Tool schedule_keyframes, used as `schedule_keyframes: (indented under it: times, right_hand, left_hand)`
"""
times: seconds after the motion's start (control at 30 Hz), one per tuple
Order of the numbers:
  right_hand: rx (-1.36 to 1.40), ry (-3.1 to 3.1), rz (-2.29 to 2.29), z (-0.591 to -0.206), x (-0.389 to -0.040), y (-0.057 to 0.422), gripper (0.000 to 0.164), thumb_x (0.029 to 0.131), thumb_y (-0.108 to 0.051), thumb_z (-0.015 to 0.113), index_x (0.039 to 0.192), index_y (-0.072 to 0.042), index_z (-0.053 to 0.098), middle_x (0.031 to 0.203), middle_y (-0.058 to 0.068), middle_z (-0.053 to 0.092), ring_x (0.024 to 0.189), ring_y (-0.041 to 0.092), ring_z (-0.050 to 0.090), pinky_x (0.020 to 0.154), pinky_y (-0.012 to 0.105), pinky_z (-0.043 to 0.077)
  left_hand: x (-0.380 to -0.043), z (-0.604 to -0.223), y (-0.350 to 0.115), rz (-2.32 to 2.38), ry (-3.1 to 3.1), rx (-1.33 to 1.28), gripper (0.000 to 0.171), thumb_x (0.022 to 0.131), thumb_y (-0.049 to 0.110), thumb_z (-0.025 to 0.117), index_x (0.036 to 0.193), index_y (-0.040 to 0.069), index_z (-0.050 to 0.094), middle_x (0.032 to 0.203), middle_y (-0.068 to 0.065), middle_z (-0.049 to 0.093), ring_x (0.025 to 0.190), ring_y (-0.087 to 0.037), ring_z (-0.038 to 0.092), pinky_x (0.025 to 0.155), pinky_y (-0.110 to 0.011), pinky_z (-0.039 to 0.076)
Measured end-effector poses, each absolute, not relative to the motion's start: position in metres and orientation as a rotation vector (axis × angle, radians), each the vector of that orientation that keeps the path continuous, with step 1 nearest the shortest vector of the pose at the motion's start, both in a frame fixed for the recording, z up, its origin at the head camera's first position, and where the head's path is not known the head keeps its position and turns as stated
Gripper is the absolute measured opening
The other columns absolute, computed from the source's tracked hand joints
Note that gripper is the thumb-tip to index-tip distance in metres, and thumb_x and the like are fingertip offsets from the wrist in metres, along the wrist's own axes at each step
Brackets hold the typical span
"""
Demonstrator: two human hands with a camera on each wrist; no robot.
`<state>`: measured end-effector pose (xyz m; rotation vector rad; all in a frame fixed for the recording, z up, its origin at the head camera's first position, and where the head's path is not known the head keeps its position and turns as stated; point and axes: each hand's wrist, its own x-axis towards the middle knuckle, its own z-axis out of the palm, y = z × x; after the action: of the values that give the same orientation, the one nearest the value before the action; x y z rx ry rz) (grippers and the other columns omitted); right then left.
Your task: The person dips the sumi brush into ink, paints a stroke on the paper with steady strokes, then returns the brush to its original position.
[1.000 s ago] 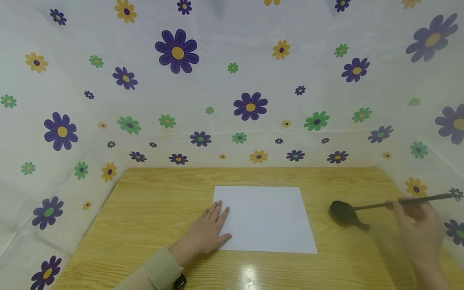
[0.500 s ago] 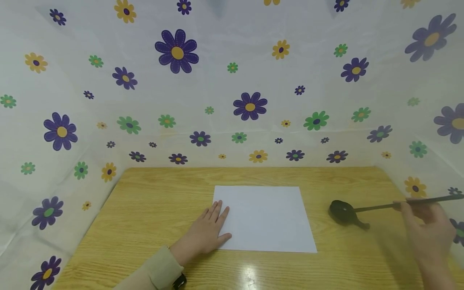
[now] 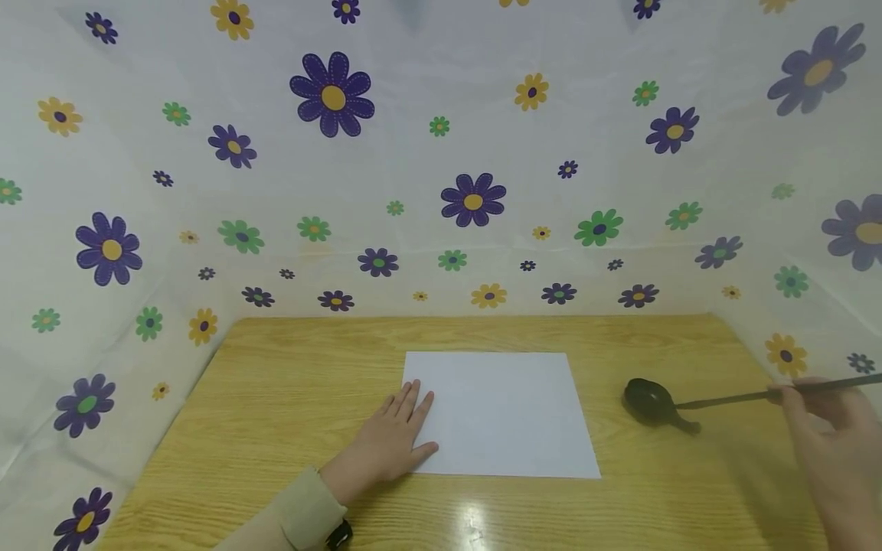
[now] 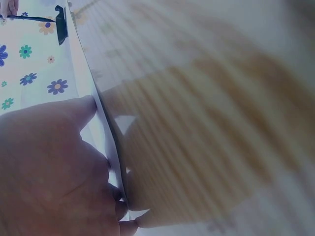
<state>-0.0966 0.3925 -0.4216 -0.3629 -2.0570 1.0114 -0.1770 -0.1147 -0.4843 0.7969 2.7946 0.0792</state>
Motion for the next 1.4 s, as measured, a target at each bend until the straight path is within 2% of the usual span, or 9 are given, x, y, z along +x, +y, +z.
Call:
schedule_keyframes:
  times: [0.1, 0.33, 0.43, 0.53, 0.7, 1.0, 1.13, 1.23, 1.4]
  right_hand:
    - [-0.395, -2.062, 1.086, -0.415, -0.095, 0.391, 0.030, 0.100, 0.002, 0.063, 0.095, -0.027, 0.071, 0.081, -0.046, 0.061, 0.082, -0.023, 0.057, 0.088, 0.001, 0.037]
    - [-0.315, -2.073, 0.935, -0.415, -0.102, 0.383, 0.049, 0.094, 0.002, 0.071, 0.093, -0.046, 0.060, 0.086, -0.055, 0.054, 0.082, -0.033, 0.049, 0.096, -0.002, 0.034]
    - [-0.301, -2.119, 0.848, -0.417, -0.103, 0.385, 0.042, 0.093, 0.001, 0.072, 0.092, -0.040, 0.063, 0.088, -0.059, 0.049, 0.085, -0.036, 0.044, 0.098, 0.001, 0.030]
    - [-0.277, -2.111, 0.836, -0.419, -0.102, 0.386, 0.044, 0.092, 0.004, 0.071, 0.094, -0.039, 0.063, 0.088, -0.060, 0.049, 0.082, -0.038, 0.044, 0.093, -0.001, 0.030]
    - [-0.287, -2.091, 0.897, -0.419, -0.099, 0.390, 0.058, 0.093, 0.008, 0.068, 0.098, -0.048, 0.056, 0.086, -0.058, 0.051, 0.080, -0.035, 0.047, 0.085, -0.004, 0.033]
    - [-0.229, -2.032, 0.977, -0.411, -0.098, 0.394, 0.050, 0.094, 0.012, 0.062, 0.090, -0.038, 0.063, 0.083, -0.050, 0.058, 0.080, -0.027, 0.054, 0.087, 0.004, 0.036]
    - [-0.370, -2.067, 1.019, -0.408, -0.097, 0.389, 0.033, 0.097, 0.005, 0.064, 0.089, -0.026, 0.070, 0.079, -0.049, 0.057, 0.081, -0.024, 0.053, 0.088, 0.004, 0.035]
    - [-0.494, -2.138, 1.022, -0.406, -0.095, 0.386, 0.029, 0.099, -0.002, 0.065, 0.091, -0.029, 0.069, 0.079, -0.050, 0.054, 0.082, -0.024, 0.050, 0.082, 0.001, 0.034]
    - [-0.499, -2.152, 1.036, -0.409, -0.093, 0.386, 0.037, 0.099, -0.003, 0.067, 0.091, -0.039, 0.063, 0.079, -0.050, 0.056, 0.080, -0.025, 0.052, 0.073, -0.004, 0.037]
  left_hand:
    - [-0.177, -0.484, -0.115, 0.073, 2.804, 0.809, 0.081, 0.109, 0.055, 0.050, 0.169, 0.007, 0.024, 0.177, -0.022, 0.015, 0.166, -0.037, 0.018, 0.134, -0.052, 0.026]
    - [-0.178, -0.486, -0.116, 0.074, 2.799, 0.797, 0.081, 0.110, 0.055, 0.048, 0.170, 0.008, 0.023, 0.178, -0.022, 0.013, 0.166, -0.037, 0.017, 0.134, -0.052, 0.025]
    - [-0.178, -0.487, -0.116, 0.072, 2.797, 0.795, 0.081, 0.110, 0.056, 0.047, 0.170, 0.007, 0.023, 0.178, -0.022, 0.013, 0.166, -0.037, 0.016, 0.134, -0.053, 0.025]
    - [-0.178, -0.488, -0.116, 0.066, 2.797, 0.793, 0.081, 0.110, 0.056, 0.047, 0.170, 0.007, 0.022, 0.178, -0.022, 0.012, 0.166, -0.037, 0.016, 0.134, -0.053, 0.024]
    - [-0.178, -0.488, -0.116, 0.073, 2.801, 0.793, 0.081, 0.110, 0.056, 0.047, 0.170, 0.008, 0.022, 0.178, -0.022, 0.012, 0.166, -0.037, 0.015, 0.134, -0.052, 0.024]
    - [-0.178, -0.485, -0.117, 0.067, 2.807, 0.800, 0.081, 0.110, 0.056, 0.047, 0.170, 0.007, 0.023, 0.178, -0.022, 0.013, 0.166, -0.037, 0.016, 0.134, -0.052, 0.025]
    - [-0.178, -0.483, -0.117, 0.073, 2.805, 0.803, 0.081, 0.110, 0.056, 0.048, 0.170, 0.007, 0.023, 0.178, -0.022, 0.013, 0.166, -0.037, 0.016, 0.134, -0.052, 0.025]
    - [-0.178, -0.483, -0.116, 0.081, 2.803, 0.809, 0.081, 0.110, 0.056, 0.048, 0.169, 0.007, 0.024, 0.177, -0.022, 0.014, 0.166, -0.038, 0.017, 0.134, -0.053, 0.025]
    - [-0.179, -0.486, -0.116, 0.067, 2.800, 0.829, 0.080, 0.110, 0.055, 0.048, 0.169, 0.007, 0.024, 0.177, -0.023, 0.014, 0.166, -0.039, 0.017, 0.133, -0.054, 0.025]
